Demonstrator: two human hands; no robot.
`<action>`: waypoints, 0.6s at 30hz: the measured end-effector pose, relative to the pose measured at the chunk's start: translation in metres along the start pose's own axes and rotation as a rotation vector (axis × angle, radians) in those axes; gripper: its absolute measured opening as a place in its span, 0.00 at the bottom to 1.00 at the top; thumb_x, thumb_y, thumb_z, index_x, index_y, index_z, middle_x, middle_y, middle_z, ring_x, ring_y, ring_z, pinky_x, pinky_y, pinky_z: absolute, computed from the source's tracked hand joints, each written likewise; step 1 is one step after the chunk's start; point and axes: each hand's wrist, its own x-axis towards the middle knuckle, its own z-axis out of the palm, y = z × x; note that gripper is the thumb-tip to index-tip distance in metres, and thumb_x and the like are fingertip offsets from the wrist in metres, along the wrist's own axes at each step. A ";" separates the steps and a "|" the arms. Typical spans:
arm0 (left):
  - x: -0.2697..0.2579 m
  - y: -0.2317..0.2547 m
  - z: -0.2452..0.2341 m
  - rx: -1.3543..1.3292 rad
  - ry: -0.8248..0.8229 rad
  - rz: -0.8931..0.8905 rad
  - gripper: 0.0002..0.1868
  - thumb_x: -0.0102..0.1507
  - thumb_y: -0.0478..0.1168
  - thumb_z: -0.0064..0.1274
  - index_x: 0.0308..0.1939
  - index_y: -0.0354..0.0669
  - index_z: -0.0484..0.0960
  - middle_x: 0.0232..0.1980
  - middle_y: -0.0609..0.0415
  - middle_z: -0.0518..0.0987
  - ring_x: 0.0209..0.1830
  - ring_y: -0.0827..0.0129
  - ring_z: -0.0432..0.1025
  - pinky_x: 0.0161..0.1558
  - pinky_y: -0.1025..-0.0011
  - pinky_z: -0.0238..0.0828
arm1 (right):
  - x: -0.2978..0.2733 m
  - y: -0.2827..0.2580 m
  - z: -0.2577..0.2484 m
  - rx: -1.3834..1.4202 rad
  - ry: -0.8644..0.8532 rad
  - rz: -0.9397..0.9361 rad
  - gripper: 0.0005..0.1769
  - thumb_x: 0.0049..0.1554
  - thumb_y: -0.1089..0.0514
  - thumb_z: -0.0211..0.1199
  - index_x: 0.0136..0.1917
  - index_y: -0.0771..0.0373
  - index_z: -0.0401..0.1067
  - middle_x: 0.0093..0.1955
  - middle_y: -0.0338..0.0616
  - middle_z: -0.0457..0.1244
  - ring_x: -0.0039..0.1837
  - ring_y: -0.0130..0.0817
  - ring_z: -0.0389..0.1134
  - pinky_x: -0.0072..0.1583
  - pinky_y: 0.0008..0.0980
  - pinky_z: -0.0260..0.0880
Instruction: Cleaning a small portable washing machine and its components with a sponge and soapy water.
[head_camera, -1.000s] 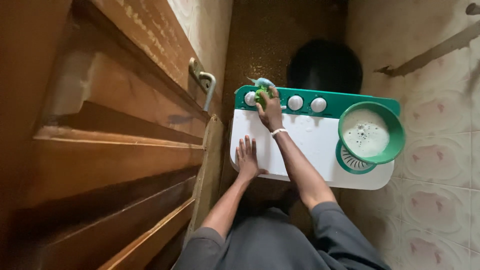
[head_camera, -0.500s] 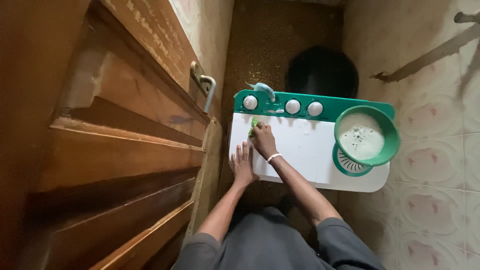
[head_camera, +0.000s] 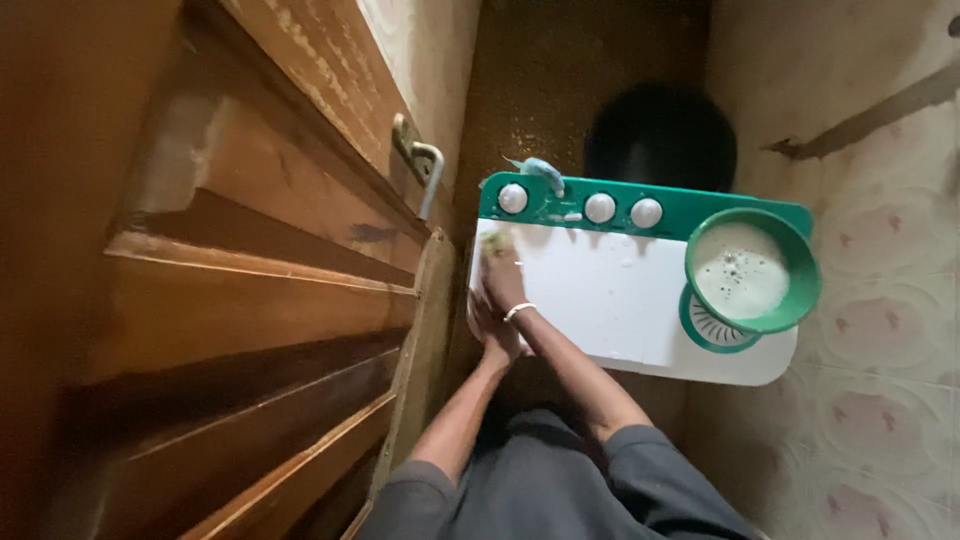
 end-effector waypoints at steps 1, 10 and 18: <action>-0.002 0.005 -0.011 -0.004 -0.005 0.002 0.79 0.42 0.65 0.72 0.82 0.39 0.36 0.83 0.33 0.25 0.84 0.33 0.25 0.78 0.30 0.20 | -0.001 0.004 -0.003 -0.003 -0.003 0.005 0.30 0.60 0.67 0.53 0.76 0.60 0.62 0.80 0.66 0.50 0.80 0.67 0.49 0.79 0.53 0.48; 0.013 0.006 -0.012 0.031 -0.074 -0.207 0.87 0.41 0.63 0.77 0.79 0.20 0.29 0.81 0.19 0.25 0.81 0.24 0.23 0.75 0.36 0.19 | -0.032 0.025 -0.143 0.036 -0.004 -0.213 0.29 0.55 0.64 0.58 0.71 0.58 0.68 0.77 0.60 0.53 0.79 0.64 0.49 0.77 0.54 0.49; 0.013 0.019 -0.063 0.164 -0.424 -0.181 0.93 0.33 0.62 0.80 0.80 0.34 0.23 0.78 0.15 0.23 0.79 0.18 0.22 0.73 0.27 0.25 | -0.095 0.099 -0.195 -0.155 -0.005 -0.036 0.32 0.55 0.67 0.56 0.73 0.63 0.64 0.78 0.63 0.51 0.80 0.62 0.49 0.77 0.56 0.54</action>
